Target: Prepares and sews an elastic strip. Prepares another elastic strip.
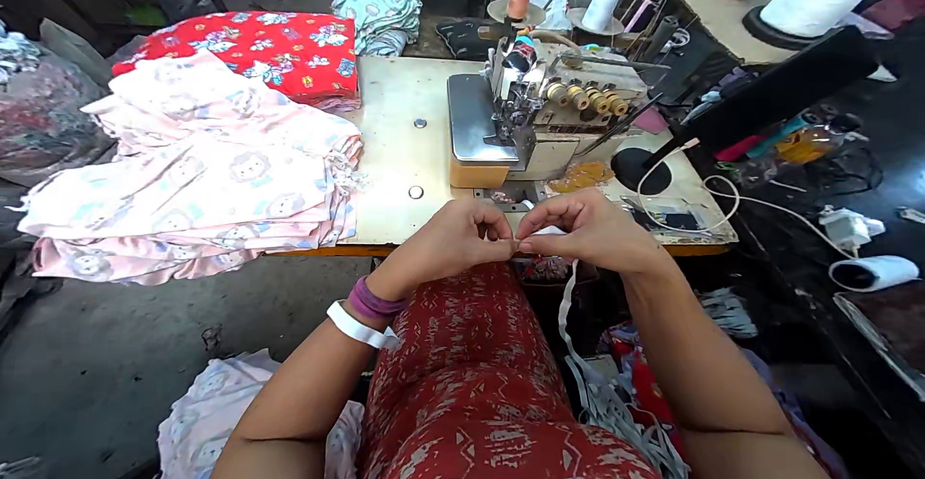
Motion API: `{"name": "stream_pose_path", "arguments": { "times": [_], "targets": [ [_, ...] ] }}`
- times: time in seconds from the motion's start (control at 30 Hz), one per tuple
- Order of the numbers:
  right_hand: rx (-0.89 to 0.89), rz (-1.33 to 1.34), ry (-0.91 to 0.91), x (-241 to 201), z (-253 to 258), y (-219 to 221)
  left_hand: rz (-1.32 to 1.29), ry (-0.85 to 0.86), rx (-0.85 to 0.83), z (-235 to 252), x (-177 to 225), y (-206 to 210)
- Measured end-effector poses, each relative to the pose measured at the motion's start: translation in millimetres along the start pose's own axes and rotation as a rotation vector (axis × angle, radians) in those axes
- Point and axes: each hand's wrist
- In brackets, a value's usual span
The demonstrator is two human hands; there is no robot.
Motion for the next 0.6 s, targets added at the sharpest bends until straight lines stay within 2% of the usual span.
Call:
{"name": "stream_pose_path", "arguments": {
  "times": [0.07, 0.17, 0.23, 0.43, 0.6],
  "targets": [
    [0.053, 0.028, -0.001, 4, 2, 1, -0.104, 0.004, 0.008, 3, -9, 3],
    [0.146, 0.056, 0.018, 11, 4, -1, -0.382, -0.100, 0.059, 7, -21, 9],
    [0.186, 0.064, 0.036, 19, 7, -2, -0.434, -0.133, 0.125, 10, -27, 12],
    [0.259, 0.074, 0.063, 36, 21, -4, -0.279, -0.145, 0.191, 24, -26, 11],
    [0.349, 0.089, 0.092, 48, 37, -9, -0.084, 0.031, 0.251, 42, -39, 2]
  ]
}}
Point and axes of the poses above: each hand's wrist, its own z-axis towards the middle knuckle, its own y-axis out of the palm, x = y × z, and after that the axes turned 6 degrees about -z, right-handed
